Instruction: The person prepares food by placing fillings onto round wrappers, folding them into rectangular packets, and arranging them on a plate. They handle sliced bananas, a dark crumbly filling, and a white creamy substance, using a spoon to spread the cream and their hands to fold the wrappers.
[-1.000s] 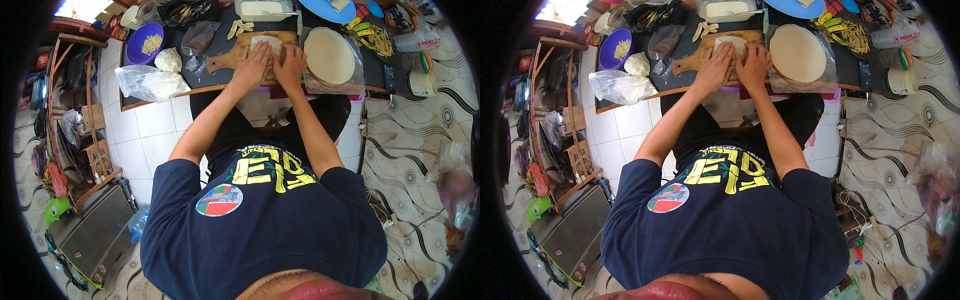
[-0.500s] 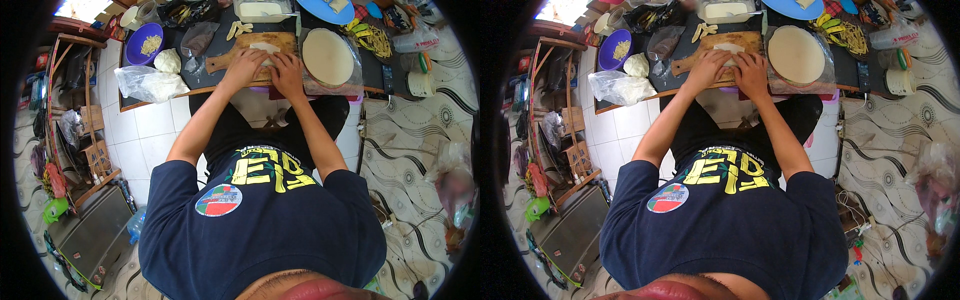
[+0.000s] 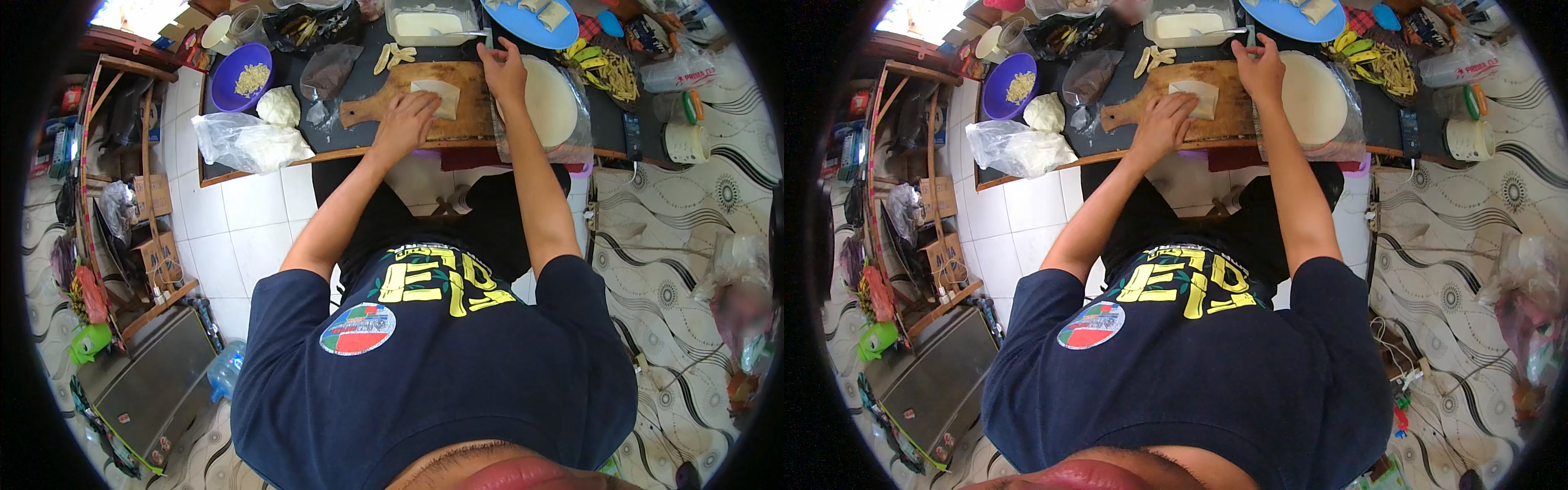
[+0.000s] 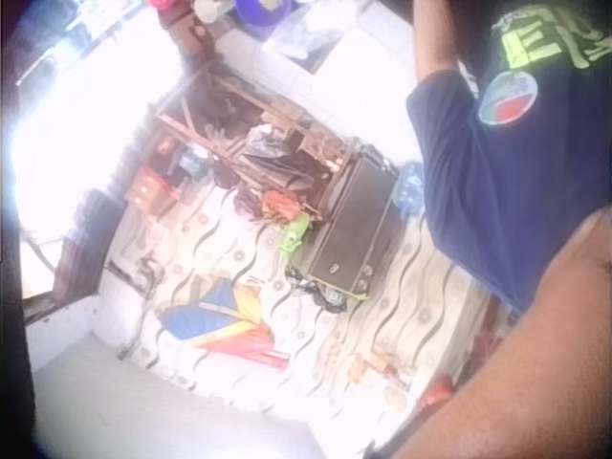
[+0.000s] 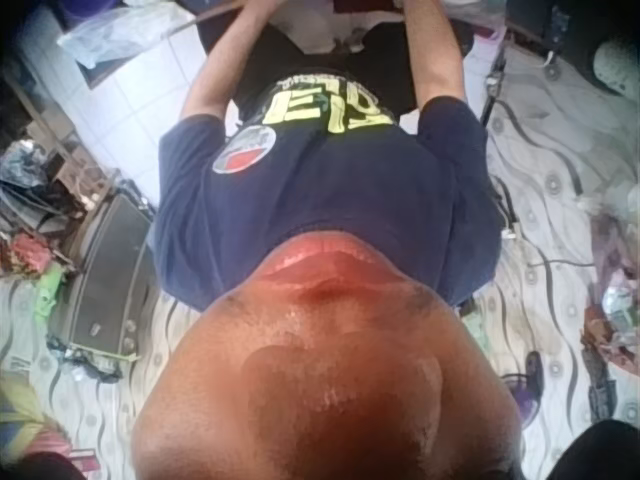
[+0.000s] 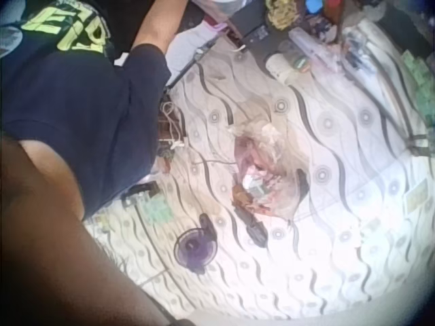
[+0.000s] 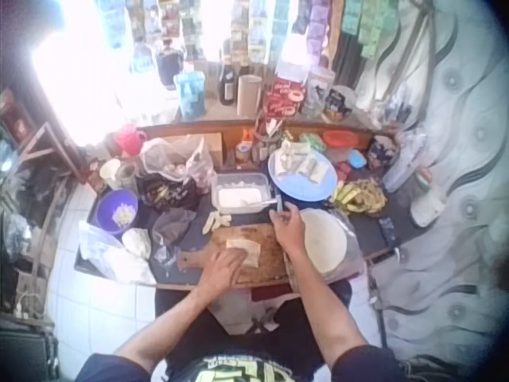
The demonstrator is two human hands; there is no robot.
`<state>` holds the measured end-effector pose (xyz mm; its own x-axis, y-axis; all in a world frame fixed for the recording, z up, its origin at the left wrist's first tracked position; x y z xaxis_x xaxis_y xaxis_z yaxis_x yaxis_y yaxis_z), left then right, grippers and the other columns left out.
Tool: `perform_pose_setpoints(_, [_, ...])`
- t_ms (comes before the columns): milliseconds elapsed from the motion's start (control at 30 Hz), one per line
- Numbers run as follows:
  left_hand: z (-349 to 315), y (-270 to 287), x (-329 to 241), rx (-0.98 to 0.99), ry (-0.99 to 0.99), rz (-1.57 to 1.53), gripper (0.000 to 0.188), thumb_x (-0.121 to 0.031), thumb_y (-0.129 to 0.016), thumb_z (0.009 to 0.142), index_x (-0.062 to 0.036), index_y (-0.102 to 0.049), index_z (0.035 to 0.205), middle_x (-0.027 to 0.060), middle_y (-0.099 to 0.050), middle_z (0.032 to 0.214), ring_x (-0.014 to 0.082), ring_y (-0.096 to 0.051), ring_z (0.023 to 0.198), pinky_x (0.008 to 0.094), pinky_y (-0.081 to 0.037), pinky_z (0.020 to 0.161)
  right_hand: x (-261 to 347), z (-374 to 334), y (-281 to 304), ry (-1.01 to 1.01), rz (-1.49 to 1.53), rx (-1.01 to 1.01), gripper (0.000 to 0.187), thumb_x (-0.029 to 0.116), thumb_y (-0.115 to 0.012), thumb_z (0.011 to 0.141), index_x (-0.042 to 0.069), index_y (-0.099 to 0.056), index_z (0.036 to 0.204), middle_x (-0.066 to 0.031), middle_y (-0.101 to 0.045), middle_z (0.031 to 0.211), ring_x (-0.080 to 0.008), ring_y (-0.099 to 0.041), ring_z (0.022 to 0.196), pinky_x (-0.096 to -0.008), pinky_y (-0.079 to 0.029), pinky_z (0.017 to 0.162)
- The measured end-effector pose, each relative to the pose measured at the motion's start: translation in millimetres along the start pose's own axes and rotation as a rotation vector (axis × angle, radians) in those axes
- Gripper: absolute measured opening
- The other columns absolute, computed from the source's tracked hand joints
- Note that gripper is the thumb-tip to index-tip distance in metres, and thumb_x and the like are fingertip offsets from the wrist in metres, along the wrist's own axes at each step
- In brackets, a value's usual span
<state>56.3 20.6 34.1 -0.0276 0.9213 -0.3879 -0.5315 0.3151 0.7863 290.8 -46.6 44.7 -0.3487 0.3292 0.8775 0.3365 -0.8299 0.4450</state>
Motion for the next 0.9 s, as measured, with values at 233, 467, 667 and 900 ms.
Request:
perform_pose_setpoints(233, [-0.7,3.3,-4.5,-0.025,-0.018,0.067,0.037,-0.01,-0.07,0.085,-0.0052,-0.067,0.122,0.0076,-0.064,0.128,0.0254,-0.057,0.124,0.0416,-0.042,0.102,-4.5,43.0,-24.0,-0.067,0.174,0.009,0.035,0.034,-0.081,0.085,0.005,-0.078,0.104,-0.0088,-0.076,0.084,-0.0171,-0.074,0.073,-0.031,-0.056,0.072])
perform_pose_setpoints(467, [-9.2,-3.9,-7.0,-0.024,0.023,0.135,0.037,-0.013,-0.063,0.089,-0.0053,-0.065,0.126,0.0079,-0.064,0.129,0.0243,-0.056,0.127,0.0428,-0.042,0.104,25.0,43.4,-46.1,0.084,0.11,0.107,0.035,0.036,-0.082,0.083,0.008,-0.079,0.103,-0.0073,-0.076,0.082,-0.016,-0.07,0.075,-0.0312,-0.055,0.072])
perform_pose_setpoints(667, [-18.5,-2.6,-16.1,-0.036,0.048,0.206,0.044,-0.015,-0.066,0.092,-0.0035,-0.06,0.134,0.01,-0.06,0.138,0.0254,-0.053,0.133,0.043,-0.04,0.107,76.4,20.4,-55.6,0.372,-0.055,0.198,0.023,0.024,-0.065,0.095,0.007,-0.077,0.105,-0.0172,-0.075,0.09,-0.028,-0.073,0.08,-0.0365,-0.055,0.073])
perform_pose_setpoints(900, [-16.1,0.4,-18.0,0.02,0.06,0.181,0.043,-0.015,-0.067,0.092,-0.0027,-0.061,0.133,0.0109,-0.059,0.141,0.0249,-0.051,0.134,0.0421,-0.04,0.107,89.9,14.2,-39.8,0.496,-0.072,0.226,0.022,0.024,-0.065,0.095,0.009,-0.078,0.104,-0.0159,-0.075,0.092,-0.0289,-0.072,0.08,-0.0388,-0.054,0.074])
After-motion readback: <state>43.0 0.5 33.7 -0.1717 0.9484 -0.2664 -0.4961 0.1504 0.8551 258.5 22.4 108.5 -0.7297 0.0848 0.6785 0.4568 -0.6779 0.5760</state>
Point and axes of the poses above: each hand's wrist, its own z-axis towards the middle knuckle, its own y-axis out of the back of the hand, x = y × z, the point moved 6 cm from there along z, towards the middle knuckle
